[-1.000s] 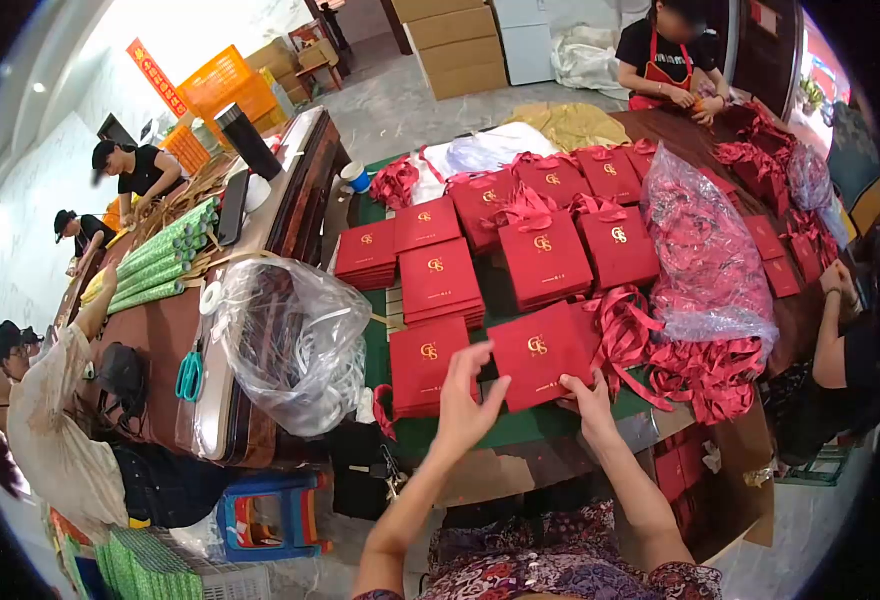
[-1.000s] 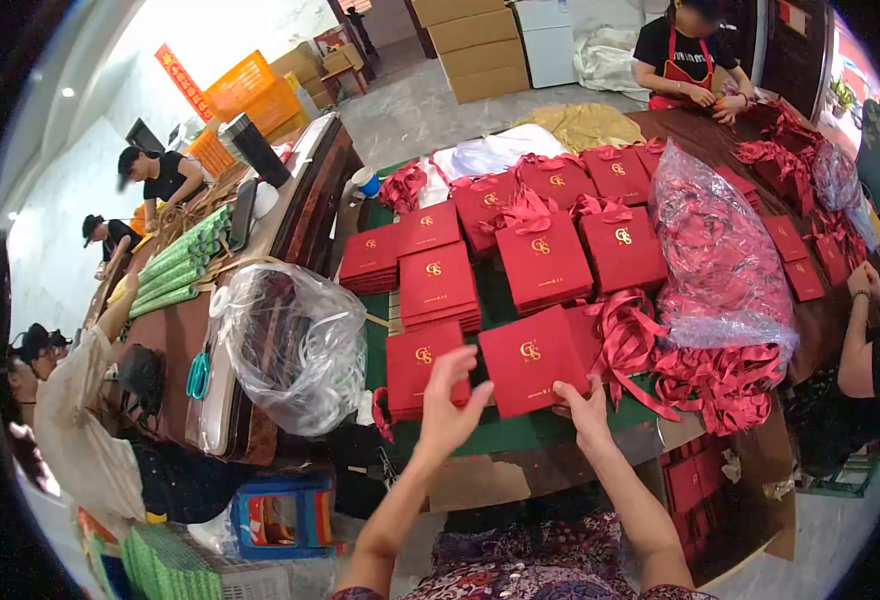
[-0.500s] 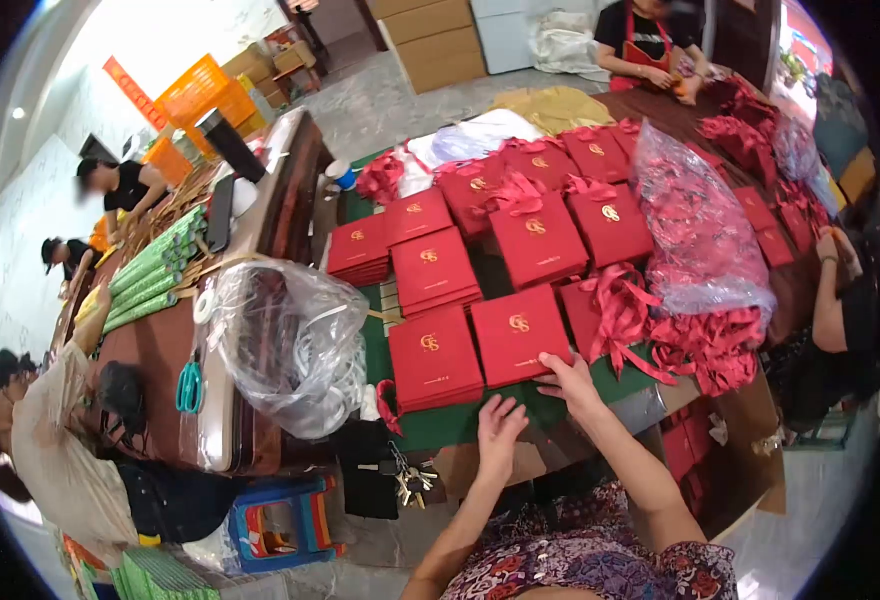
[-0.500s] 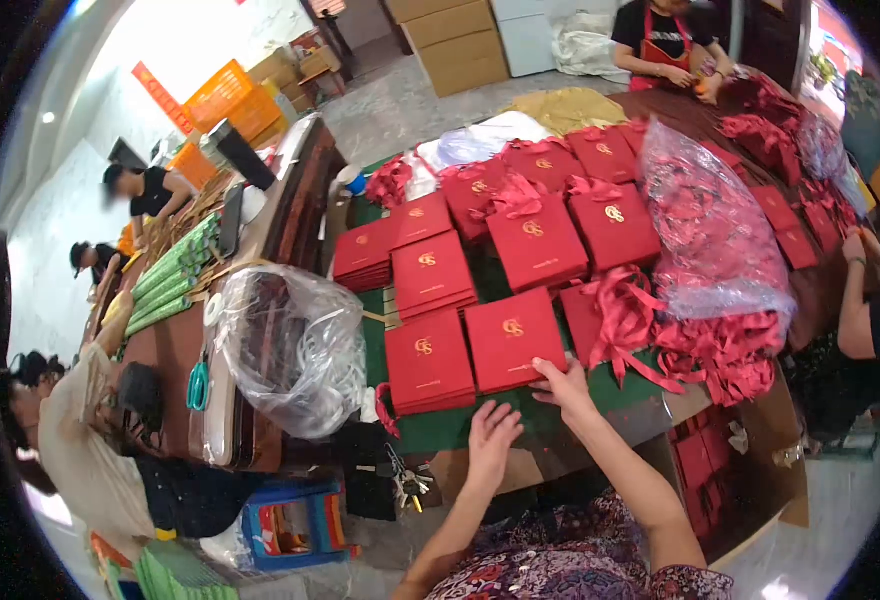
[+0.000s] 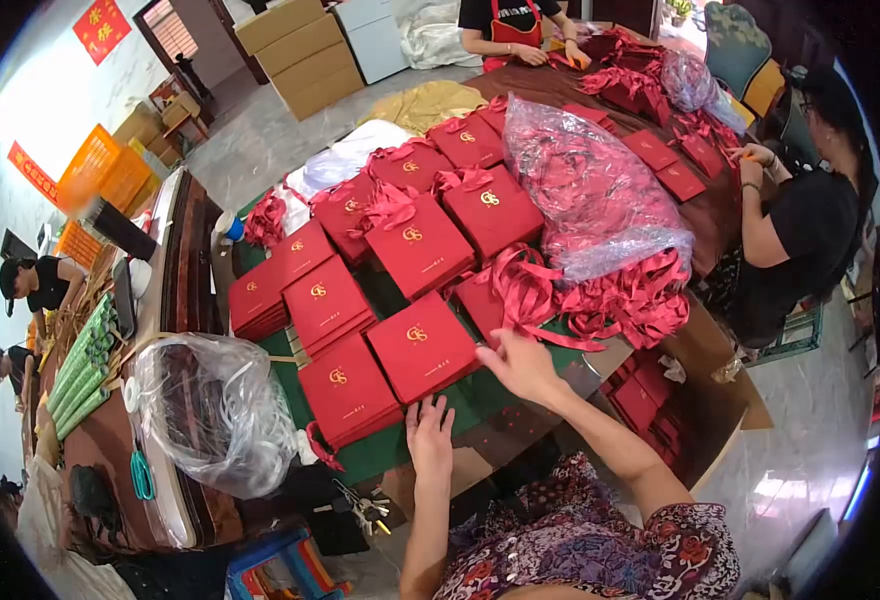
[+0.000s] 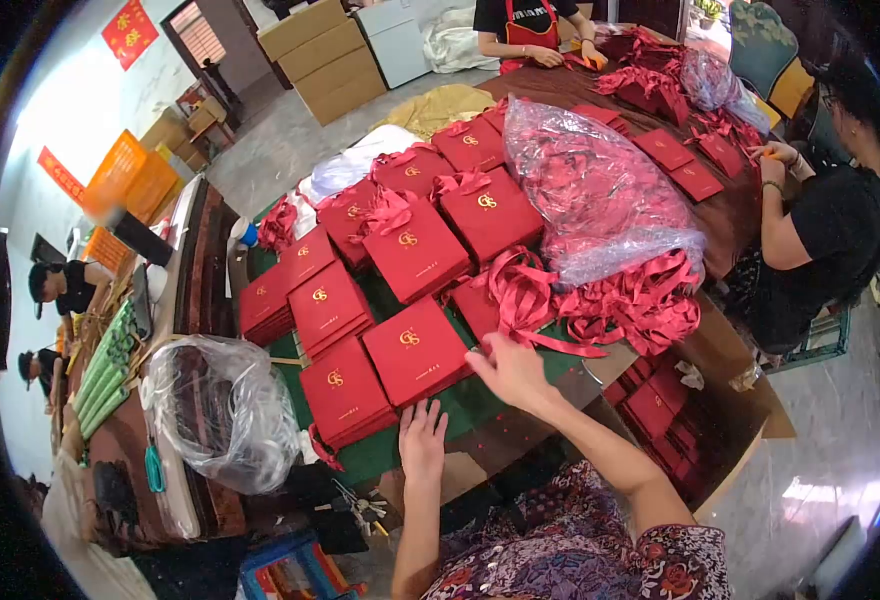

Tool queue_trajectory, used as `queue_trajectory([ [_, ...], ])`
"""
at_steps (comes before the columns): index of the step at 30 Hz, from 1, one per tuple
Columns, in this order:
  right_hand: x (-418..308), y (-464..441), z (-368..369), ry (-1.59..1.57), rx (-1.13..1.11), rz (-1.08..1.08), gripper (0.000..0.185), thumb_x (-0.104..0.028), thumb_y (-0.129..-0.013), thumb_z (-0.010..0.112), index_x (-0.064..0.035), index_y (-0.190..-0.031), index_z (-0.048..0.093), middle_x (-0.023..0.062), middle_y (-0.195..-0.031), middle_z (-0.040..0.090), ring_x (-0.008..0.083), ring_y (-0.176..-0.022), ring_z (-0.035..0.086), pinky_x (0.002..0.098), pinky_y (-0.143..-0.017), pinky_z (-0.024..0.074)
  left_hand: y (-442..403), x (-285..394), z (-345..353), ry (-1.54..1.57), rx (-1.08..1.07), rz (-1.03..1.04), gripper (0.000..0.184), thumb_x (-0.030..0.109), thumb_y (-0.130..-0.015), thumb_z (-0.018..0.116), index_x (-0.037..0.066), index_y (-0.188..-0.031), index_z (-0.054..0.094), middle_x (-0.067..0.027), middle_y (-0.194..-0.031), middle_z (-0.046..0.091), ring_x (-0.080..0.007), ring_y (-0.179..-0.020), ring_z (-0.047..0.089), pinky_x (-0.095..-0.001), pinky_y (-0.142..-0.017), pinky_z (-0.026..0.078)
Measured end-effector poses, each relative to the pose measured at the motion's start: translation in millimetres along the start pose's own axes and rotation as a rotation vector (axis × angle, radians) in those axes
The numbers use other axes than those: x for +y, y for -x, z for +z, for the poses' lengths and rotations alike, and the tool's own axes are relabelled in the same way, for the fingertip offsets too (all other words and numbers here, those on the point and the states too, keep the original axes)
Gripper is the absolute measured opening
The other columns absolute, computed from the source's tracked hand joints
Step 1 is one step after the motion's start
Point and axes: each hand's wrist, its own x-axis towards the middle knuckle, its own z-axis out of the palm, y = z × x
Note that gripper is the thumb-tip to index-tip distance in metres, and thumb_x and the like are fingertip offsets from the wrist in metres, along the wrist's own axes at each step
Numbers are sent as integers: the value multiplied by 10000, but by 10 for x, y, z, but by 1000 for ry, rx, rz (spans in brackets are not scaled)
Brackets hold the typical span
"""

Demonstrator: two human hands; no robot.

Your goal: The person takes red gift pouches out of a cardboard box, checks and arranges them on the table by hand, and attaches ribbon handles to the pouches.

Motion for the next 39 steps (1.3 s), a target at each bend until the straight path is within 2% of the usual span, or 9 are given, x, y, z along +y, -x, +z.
queue_trajectory([
  [3, 155, -27, -202, 280, 336, -217, 554, -269, -715, 762, -71, -1178, 529, 176, -1115, 494, 339, -1051, 491, 422, -804, 450, 52, -35, 72, -18, 37, 32, 617, 60, -918, 555, 30, -1433, 217, -182, -1462, 337, -358, -1302, 411, -482, -1054, 367],
  [15, 851, -133, -324, 480, 372, -140, 696, -234, -687, 779, -51, -1284, 473, 154, -1258, 488, 322, -1120, 480, 444, -849, 440, 248, -410, 528, -283, -160, -57, 550, 23, -922, 538, 16, -1422, 307, -185, -1450, 350, -298, -1301, 416, -416, -1061, 374],
  [19, 678, 103, -531, 218, 466, -315, 667, -159, -677, 750, -33, -1273, 476, 174, -1261, 497, 366, -1185, 471, 461, -1002, 414, 137, -566, 810, -717, -381, 223, 537, 20, -892, 573, 2, -1387, 367, -136, -1356, 461, -248, -1264, 446, -368, -1050, 363],
  [21, 624, 379, -627, 123, 574, -450, 471, -115, -708, 731, -67, -1149, 574, 144, -1109, 559, 351, -1072, 542, 419, -915, 458, 160, -585, 869, -1018, -448, 355, 499, -2, -873, 570, -1, -1349, 420, -132, -1319, 487, -246, -1235, 467, -373, -1039, 367],
  [24, 898, 815, -629, -26, 660, -333, 245, -48, -773, 676, -51, -1009, 609, 123, -971, 577, 285, -918, 588, 369, -793, 481, 248, -676, 867, -1339, -525, 582, 428, 17, -808, 605, 14, -1230, 538, -204, -1284, 474, -376, -1201, 454, -448, -1023, 357],
  [28, 1705, 1148, -693, -401, 1093, 314, 80, 1, -895, 533, -21, -969, 555, 78, -902, 534, 175, -840, 537, 291, -703, 458, 379, -837, 772, -1649, -560, 716, 402, 28, -831, 607, 50, -1229, 556, -190, -1306, 455, -379, -1250, 394, -480, -1045, 325],
  [32, 3769, 1724, 97, 298, 868, 751, 461, -175, -792, 691, 1, -1153, 467, 247, -1036, 517, 371, -919, 540, 449, -790, 469, 350, -898, 791, -1707, -551, 784, 339, 53, -860, 581, 43, -1199, 579, -199, -1299, 450, -398, -1221, 410, -505, -1024, 328],
  [35, 4427, 2047, 138, -391, 365, 1544, 922, -499, -755, 729, 35, -1388, 324, 289, -1388, 373, 426, -1292, 382, 439, -1045, 379, 344, -900, 801, -1750, -576, 796, 322, 65, -875, 565, 37, -1195, 579, -209, -1293, 450, -405, -1217, 410, -508, -1017, 331],
  [39, 5311, 2511, 697, -1202, 467, 1440, 1103, -634, -716, 704, 10, -1469, 218, 222, -1515, 242, 358, -1372, 303, 411, -1097, 321, 323, -924, 800, -1799, -563, 817, 299, 54, -876, 551, 25, -1171, 591, -215, -1278, 460, -412, -1212, 415, -513, -1016, 333],
])
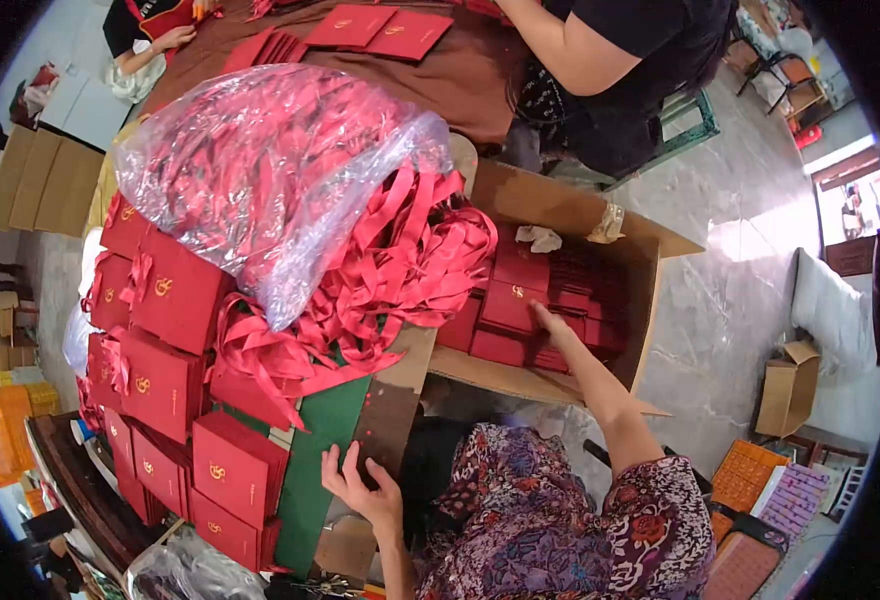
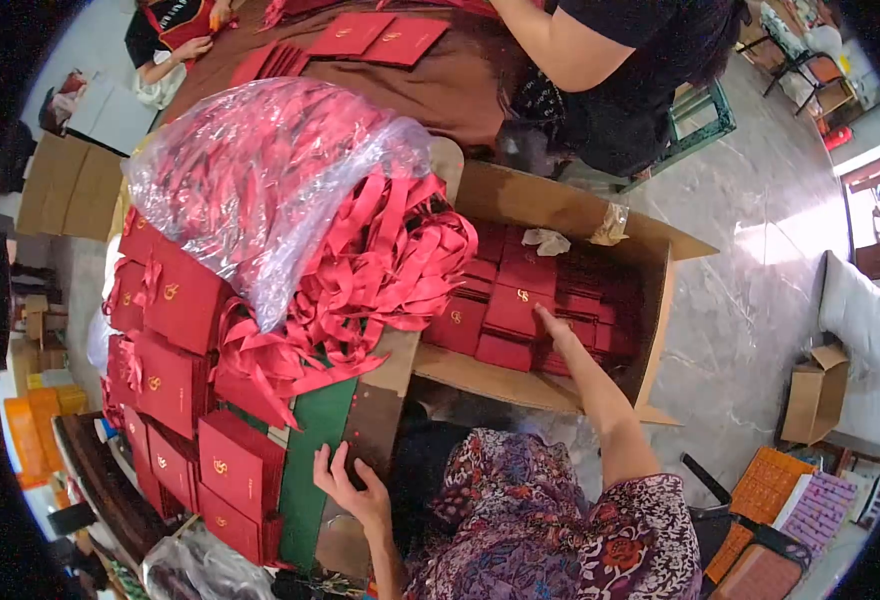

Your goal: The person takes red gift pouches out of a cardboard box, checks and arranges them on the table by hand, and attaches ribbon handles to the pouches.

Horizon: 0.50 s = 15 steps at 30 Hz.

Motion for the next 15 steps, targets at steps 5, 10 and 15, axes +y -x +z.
queue_trajectory([
  [5, -89, -55, 41, -188, -145, -89, 1129, -679, -674, 713, -46, -1485, 250, 141, -1536, 246, 290, -1393, 268, 430, -1119, 266, -19, 50, 14, -73, -29, -45, 286, 61, -881, 549, 18, -1160, 593, -220, -1271, 462, -419, -1205, 422, -518, -1008, 343],
  [10, -386, 298, 187, -258, -204, -72, 1008, -654, -717, 698, -49, -1445, 353, 142, -1486, 344, 273, -1358, 333, 398, -1116, 280, -30, 45, 23, -93, -23, -12, 286, 69, -897, 530, 6, -1171, 580, -234, -1259, 463, -419, -1180, 431, -525, -987, 348],
  [15, -522, 370, 138, -280, -166, 82, 851, -521, -756, 748, -50, -1391, 433, 136, -1408, 455, 273, -1268, 452, 394, -1065, 372, -31, 46, 44, -106, -18, -16, 290, 57, -883, 532, 13, -1165, 582, -225, -1246, 466, -424, -1174, 427, -541, -974, 351],
])
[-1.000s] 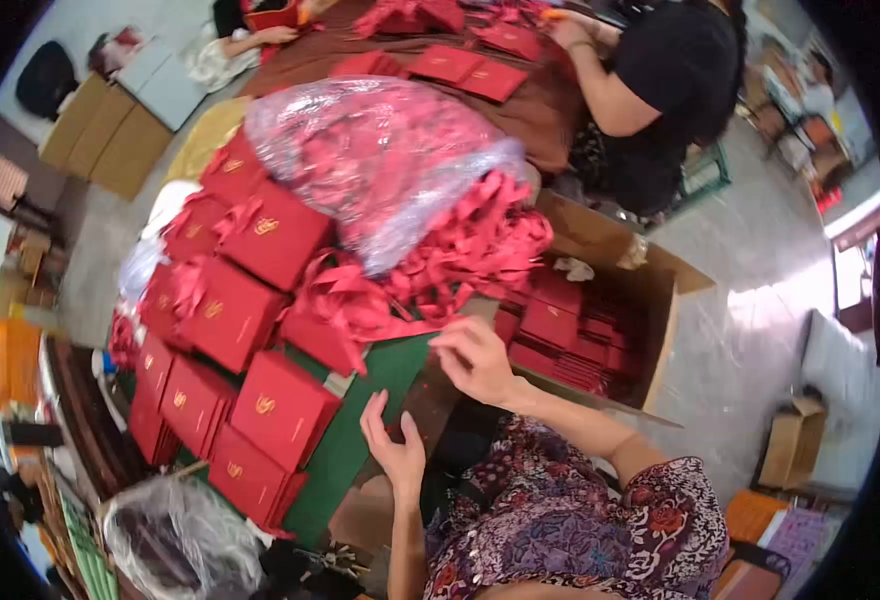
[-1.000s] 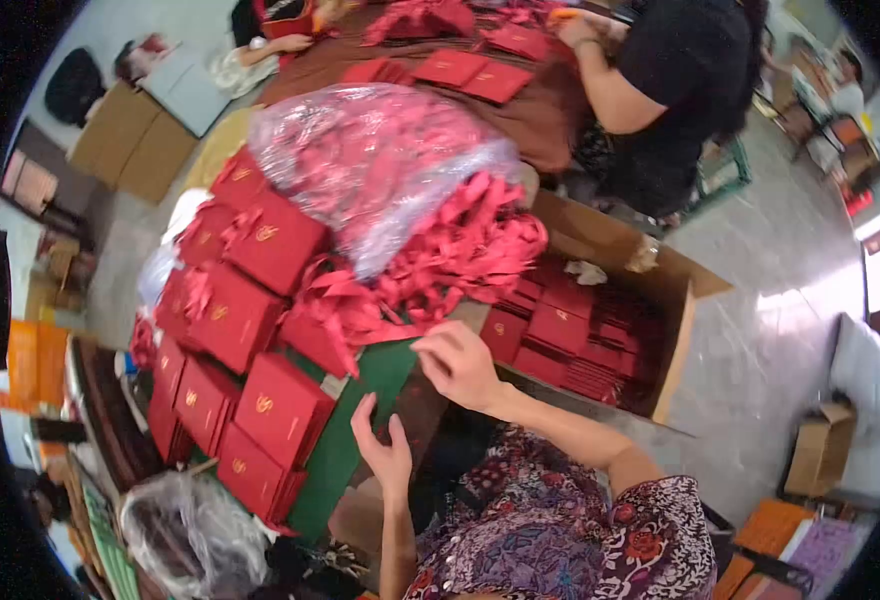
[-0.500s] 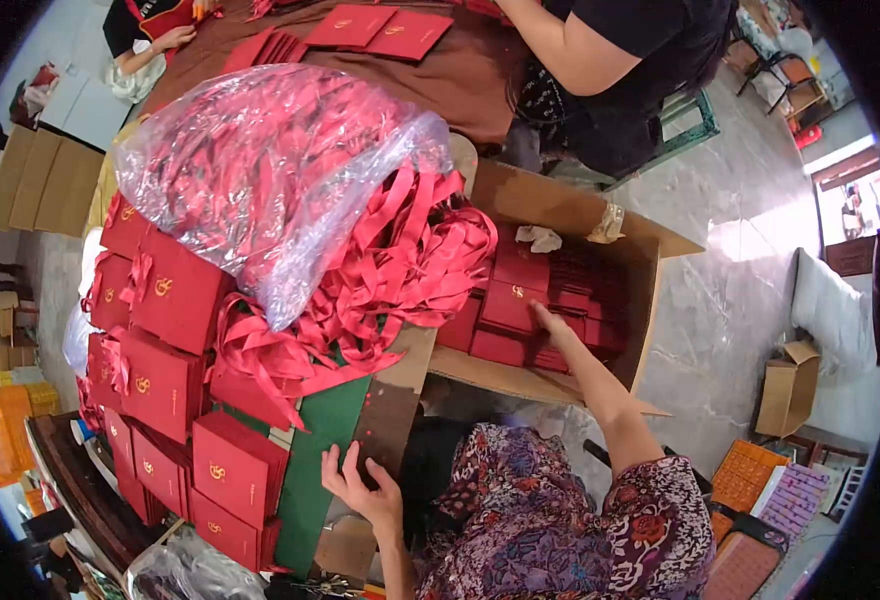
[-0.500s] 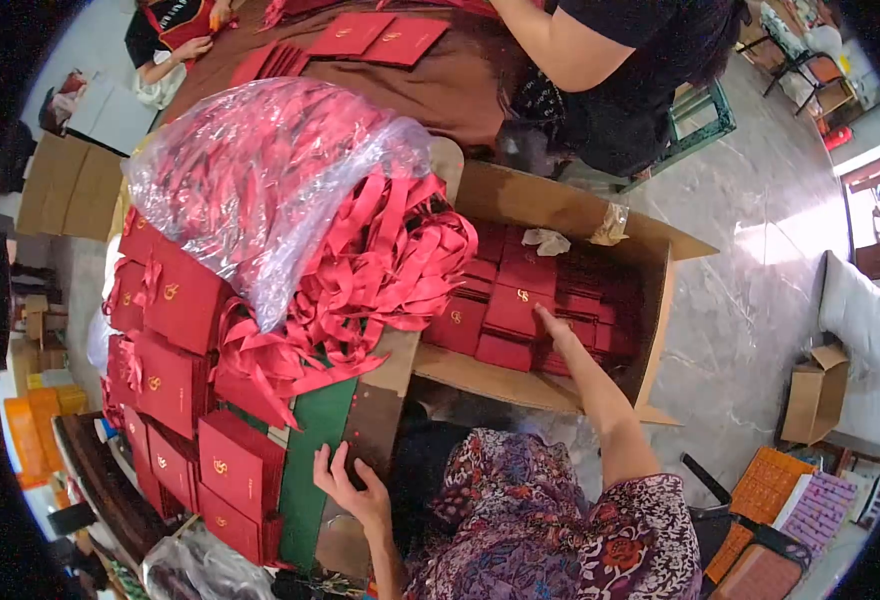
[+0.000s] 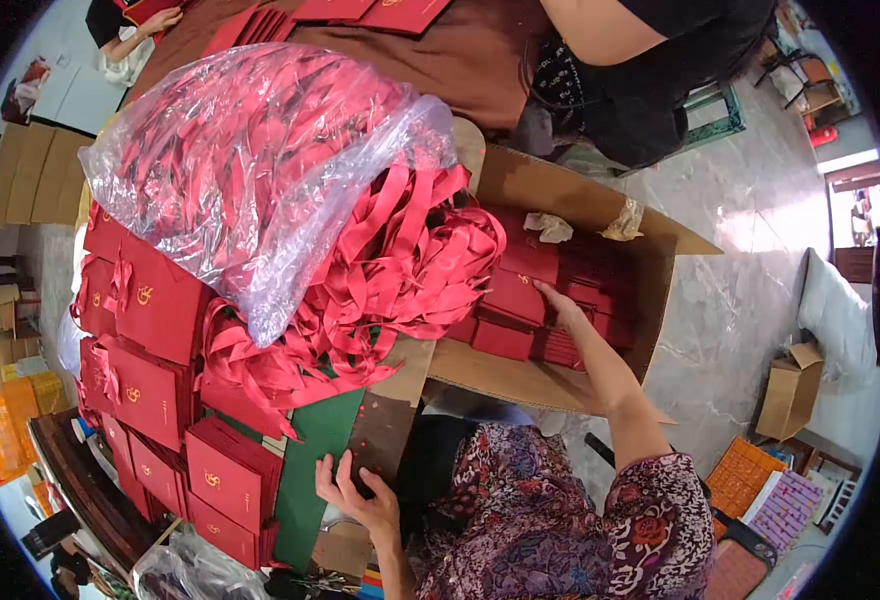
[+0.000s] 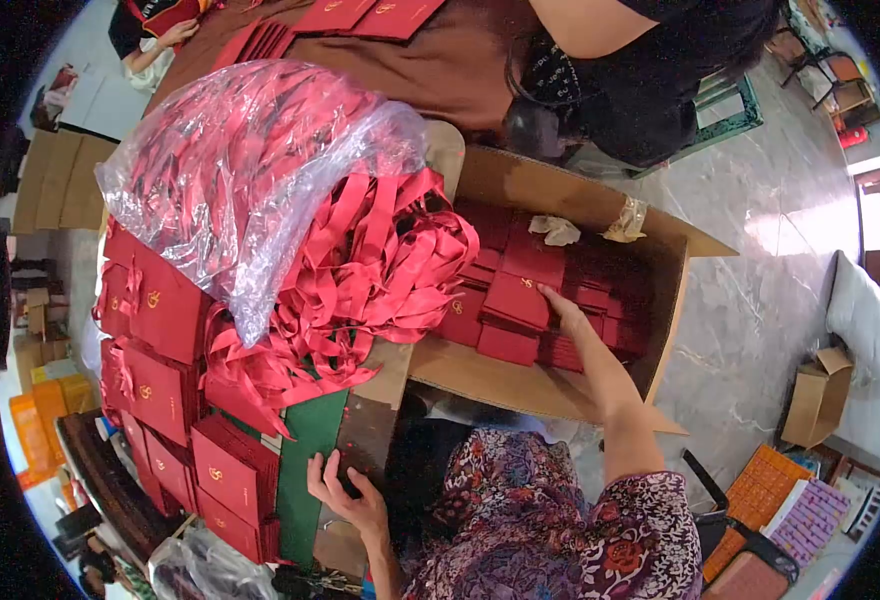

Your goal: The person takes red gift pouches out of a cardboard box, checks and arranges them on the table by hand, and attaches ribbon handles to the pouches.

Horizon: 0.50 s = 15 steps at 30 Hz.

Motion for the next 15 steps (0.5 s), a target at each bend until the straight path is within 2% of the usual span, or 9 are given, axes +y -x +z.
queue_trajectory([
  [3, -33, -73, -3, 68, 3, 37, 631, -469, -771, 753, -72, -1225, 567, 75, -1180, 633, 212, -1045, 607, 393, -905, 500, -13, 32, -7, 12, 2, -21, 304, 32, -860, 538, 21, -1161, 583, -219, -1239, 464, -433, -1180, 420, -558, -974, 350],
  [7, -106, 7, -33, -10, -34, -2, 646, -486, -745, 769, -68, -1197, 572, 86, -1200, 617, 222, -1061, 600, 383, -910, 502, -19, 39, -16, 8, -5, -14, 330, -1, -850, 534, 24, -1177, 569, -221, -1243, 456, -434, -1180, 419, -559, -987, 347],
  [9, -138, -75, -107, 102, 91, 103, 760, -519, -707, 786, -53, -1253, 537, 103, -1256, 583, 232, -1102, 582, 394, -942, 486, -29, 55, -15, 8, -6, -22, 327, 4, -850, 535, 23, -1175, 570, -220, -1240, 459, -433, -1179, 420, -560, -990, 346],
  [13, -23, -85, -96, 159, 174, 135, 866, -542, -693, 785, -54, -1336, 472, 106, -1328, 533, 242, -1158, 546, 401, -972, 463, -14, 24, -4, 14, -4, -21, 317, 18, -854, 537, 23, -1168, 577, -218, -1230, 468, -431, -1176, 422, -559, -994, 345],
  [15, -28, 156, 56, 101, -43, 68, 988, -571, -669, 787, -59, -1410, 381, 106, -1411, 454, 256, -1227, 489, 413, -1023, 414, -10, 24, -6, 8, -4, -26, 312, 23, -855, 537, 23, -1164, 580, -217, -1227, 470, -429, -1173, 424, -556, -995, 344],
])
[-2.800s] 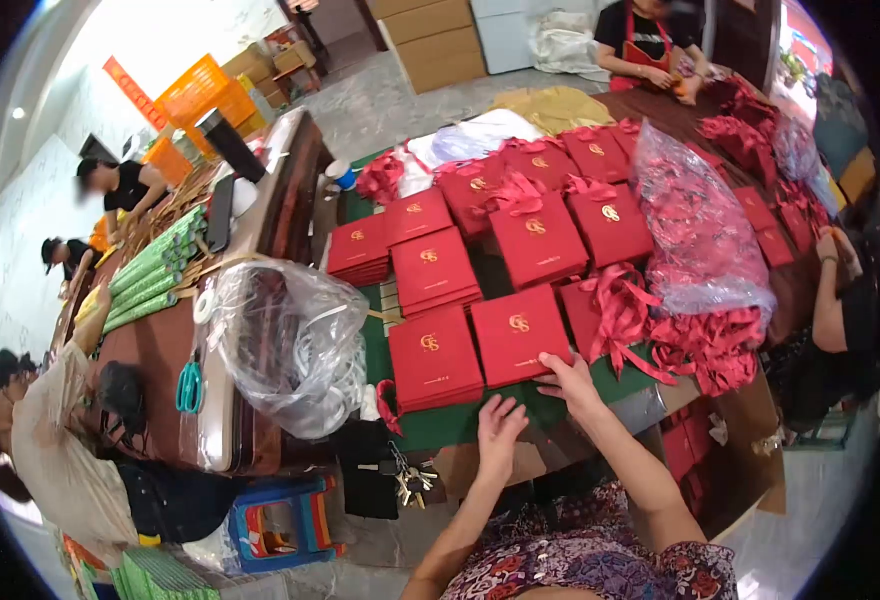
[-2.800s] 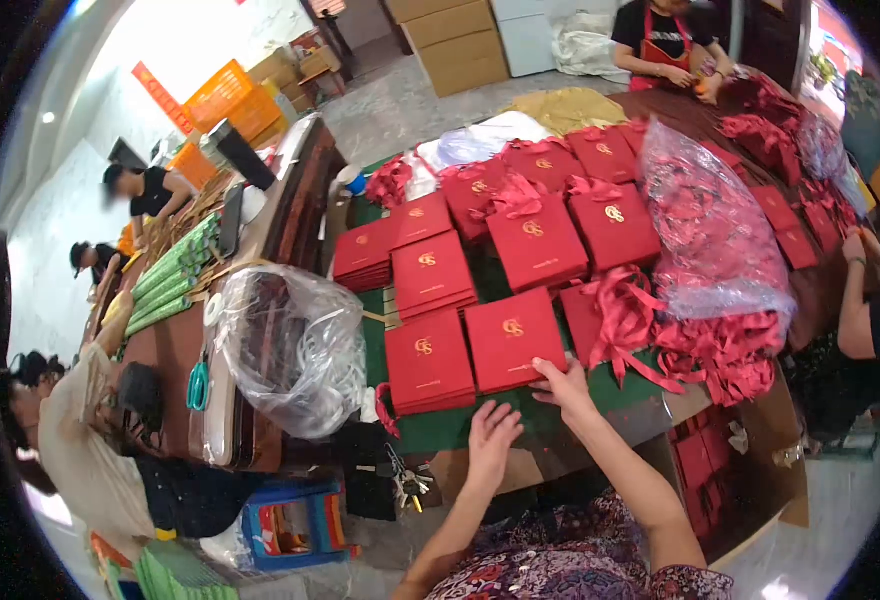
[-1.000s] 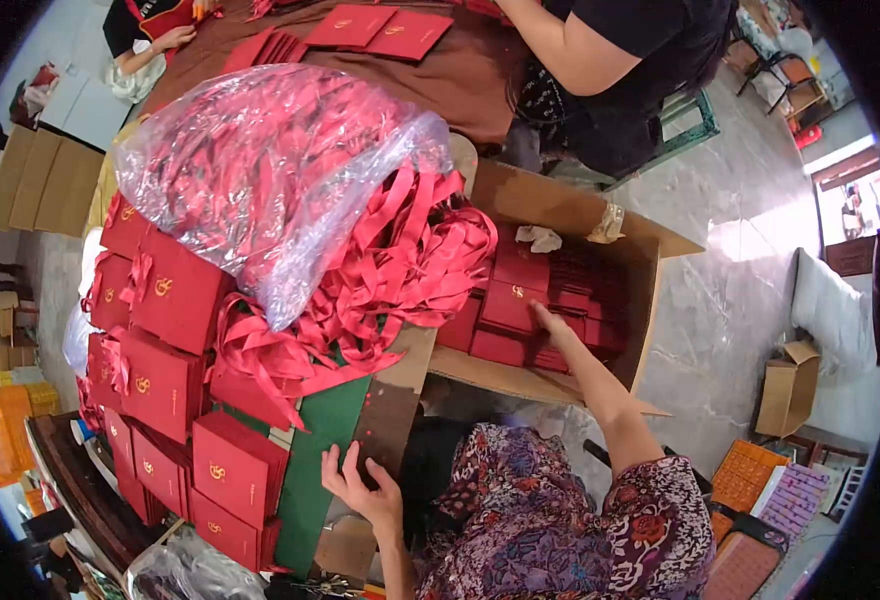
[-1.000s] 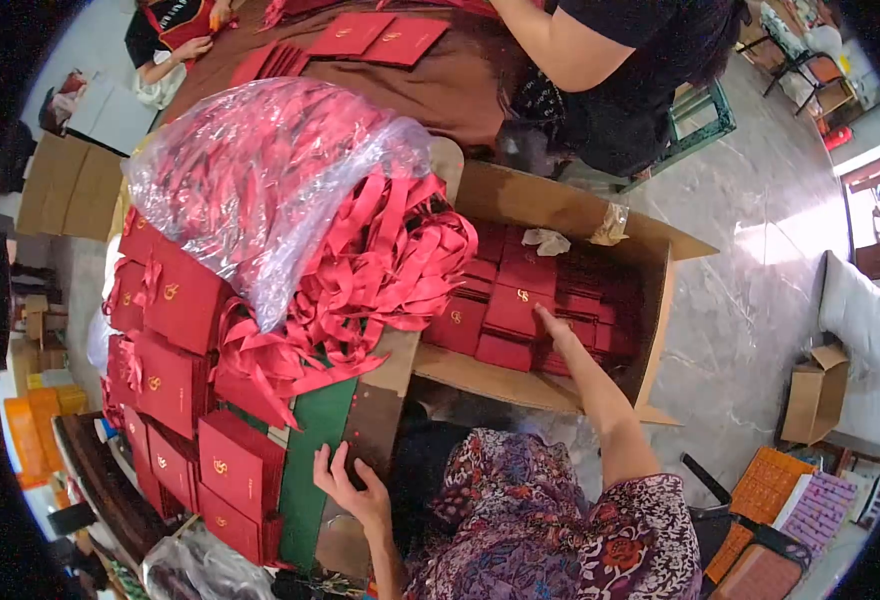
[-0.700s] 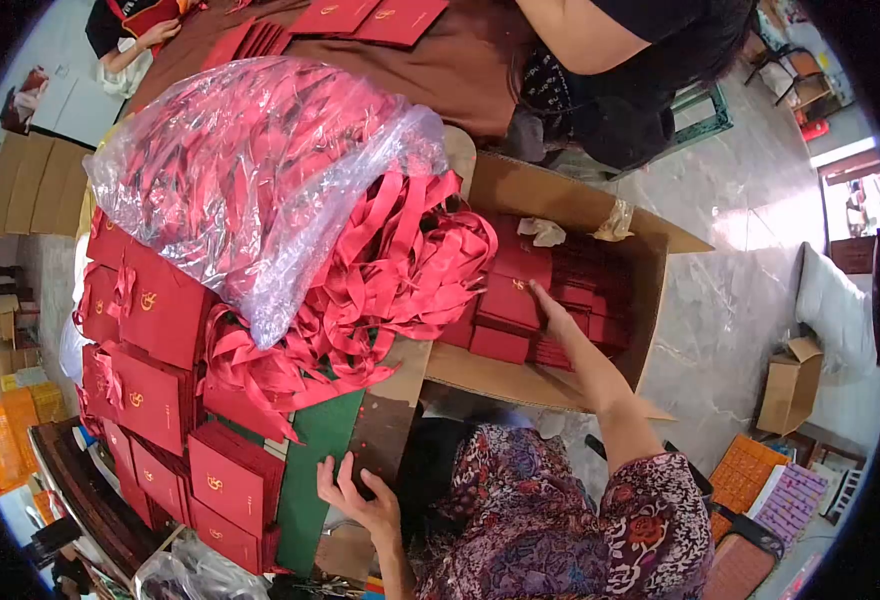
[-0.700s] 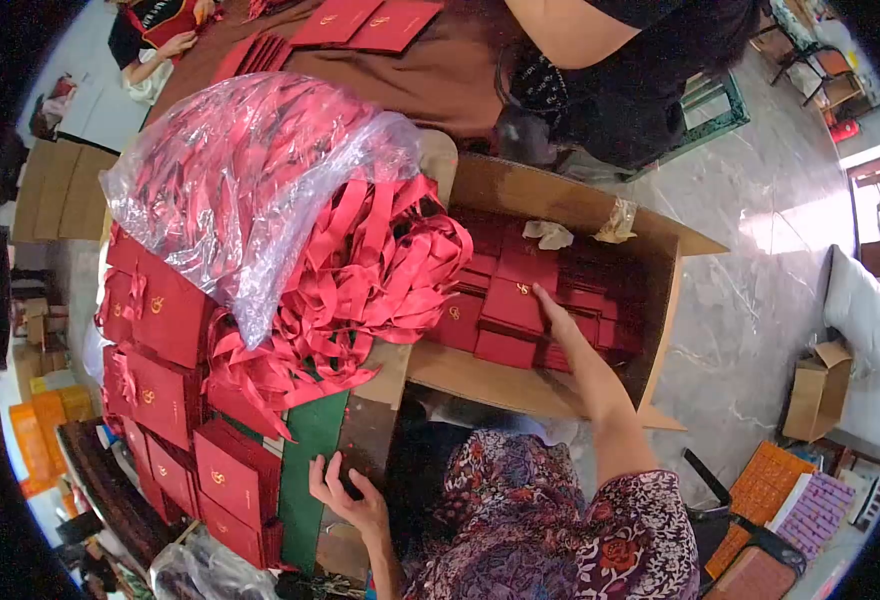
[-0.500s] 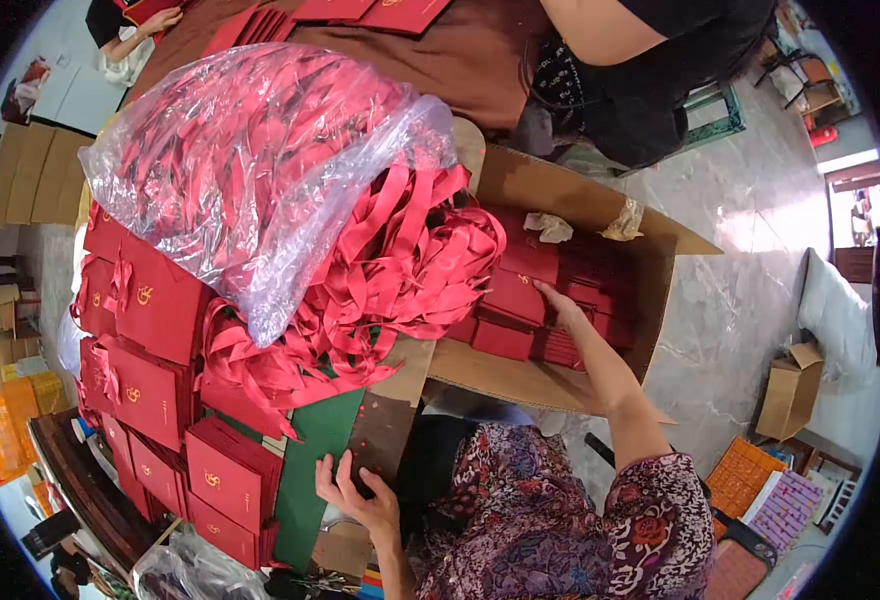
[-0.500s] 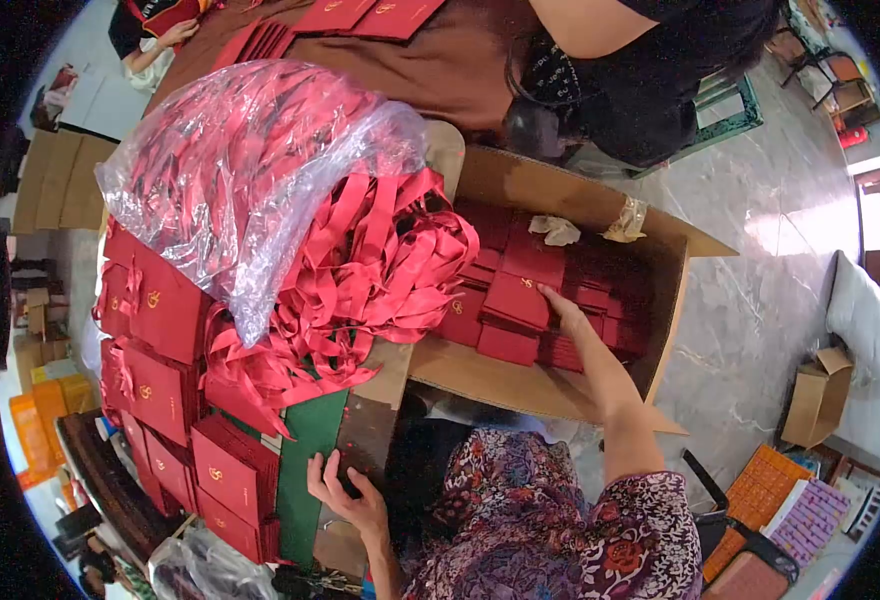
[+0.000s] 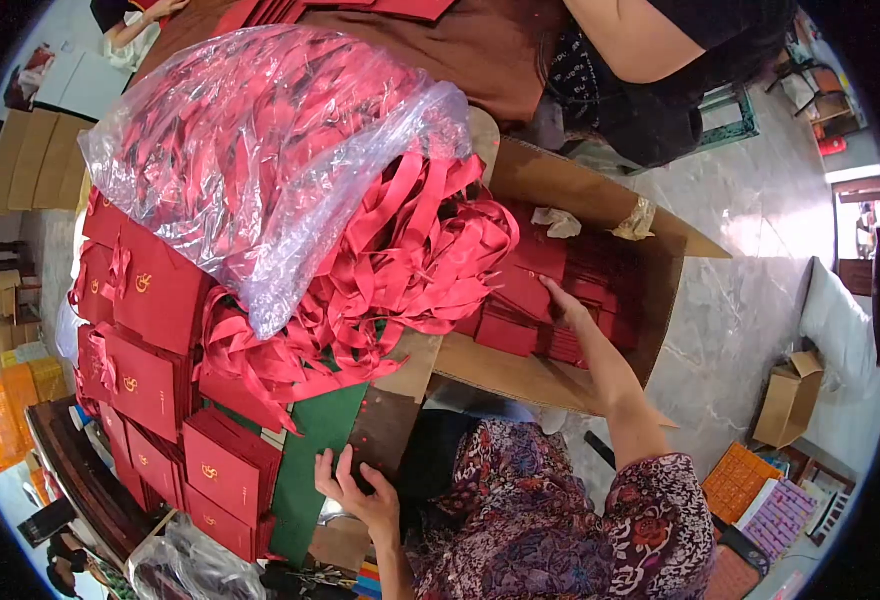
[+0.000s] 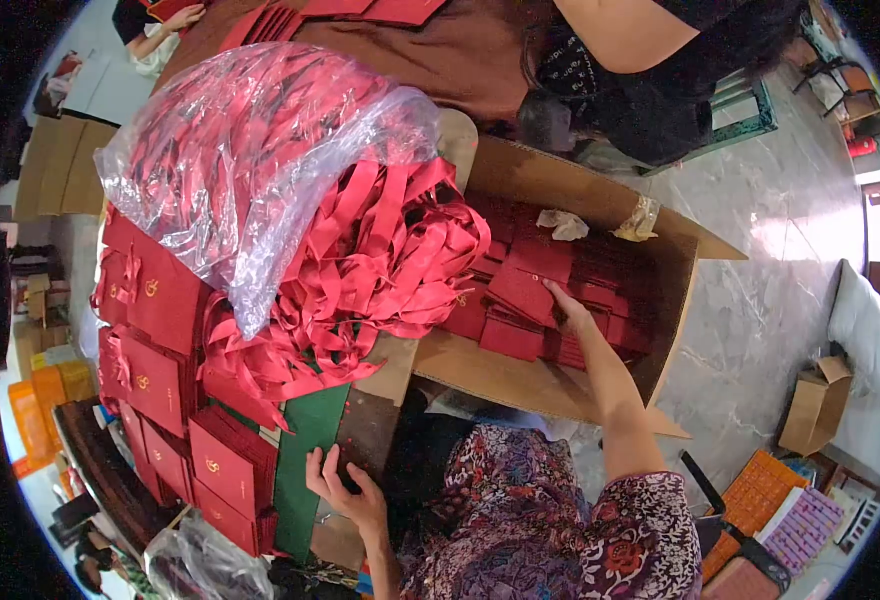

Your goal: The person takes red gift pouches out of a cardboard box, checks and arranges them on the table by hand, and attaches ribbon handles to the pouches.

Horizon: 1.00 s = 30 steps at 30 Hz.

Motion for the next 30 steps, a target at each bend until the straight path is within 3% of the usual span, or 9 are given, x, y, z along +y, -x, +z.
queue_trajectory([
  [7, 48, -264, -98, 65, 31, 54, 990, -604, -693, 745, -103, -1442, 333, 109, -1451, 403, 264, -1286, 431, 462, -1073, 345, -6, 7, 9, 12, 12, -18, 299, 29, -849, 543, 19, -1145, 592, -214, -1235, 470, -418, -1173, 426, -539, -999, 344],
  [10, 159, -737, -343, 49, 41, 154, 910, -594, -733, 721, -114, -1423, 370, 103, -1416, 447, 273, -1260, 455, 469, -1043, 377, 4, 2, 15, 19, 7, -36, 300, 28, -848, 543, 19, -1143, 594, -211, -1240, 468, -418, -1178, 423, -539, -995, 342],
  [16, 212, -727, -293, 147, 229, -22, 735, -554, -792, 688, -88, -1325, 491, 129, -1309, 543, 294, -1139, 553, 472, -966, 451, -3, 15, 11, -3, 12, -24, 301, 31, -850, 538, 20, -1146, 594, -216, -1238, 472, -423, -1181, 420, -544, -983, 343],
  [19, 360, -958, -565, 369, 370, -253, 970, -633, -786, 636, -2, -1444, 307, 253, -1426, 381, 403, -1296, 396, 501, -1042, 358, 3, 1, 15, 0, 13, -18, 293, 47, -862, 536, 20, -1147, 595, -218, -1234, 476, -429, -1178, 422, -549, -981, 342],
  [21, 113, -344, 99, 624, 968, -346, 773, -516, -849, 615, 27, -1359, 410, 297, -1290, 467, 453, -1198, 456, 523, -972, 401, -6, 9, -15, -20, -6, -1, 288, 59, -883, 522, 13, -1161, 584, -223, -1252, 463, -420, -1181, 423, -534, -989, 340],
  [22, 37, -189, 230, 617, 970, -349, 773, -516, -849, 615, 27, -1359, 410, 297, -1290, 467, 453, -1198, 456, 523, -972, 401, -9, 14, -15, -41, -25, 10, 285, 71, -905, 509, 5, -1175, 573, -228, -1271, 450, -411, -1184, 424, -519, -996, 337],
  [24, -49, -43, 325, 843, 1185, -878, 490, -314, -852, 639, 19, -1195, 530, 257, -1104, 553, 430, -1027, 532, 490, -859, 462, 2, 8, -3, -31, -11, 4, 281, 72, -895, 517, 12, -1162, 582, -229, -1250, 463, -423, -1178, 426, -537, -986, 341],
  [25, -158, -20, 313, 874, 1131, -1155, 436, -242, -813, 643, -1, -1163, 543, 235, -1058, 547, 426, -973, 532, 507, -831, 449, 0, 9, 12, -22, 8, -8, 277, 74, -885, 525, 18, -1148, 591, -230, -1229, 476, -435, -1173, 429, -554, -975, 344],
  [30, -548, -19, 626, 1075, 780, -1156, 540, -240, -782, 655, -29, -1252, 491, 256, -1208, 517, 437, -1073, 514, 533, -853, 448, 16, -5, 13, -49, 0, -9, 258, 101, -913, 513, 9, -1144, 583, -238, -1243, 456, -435, -1183, 426, -552, -978, 351],
])
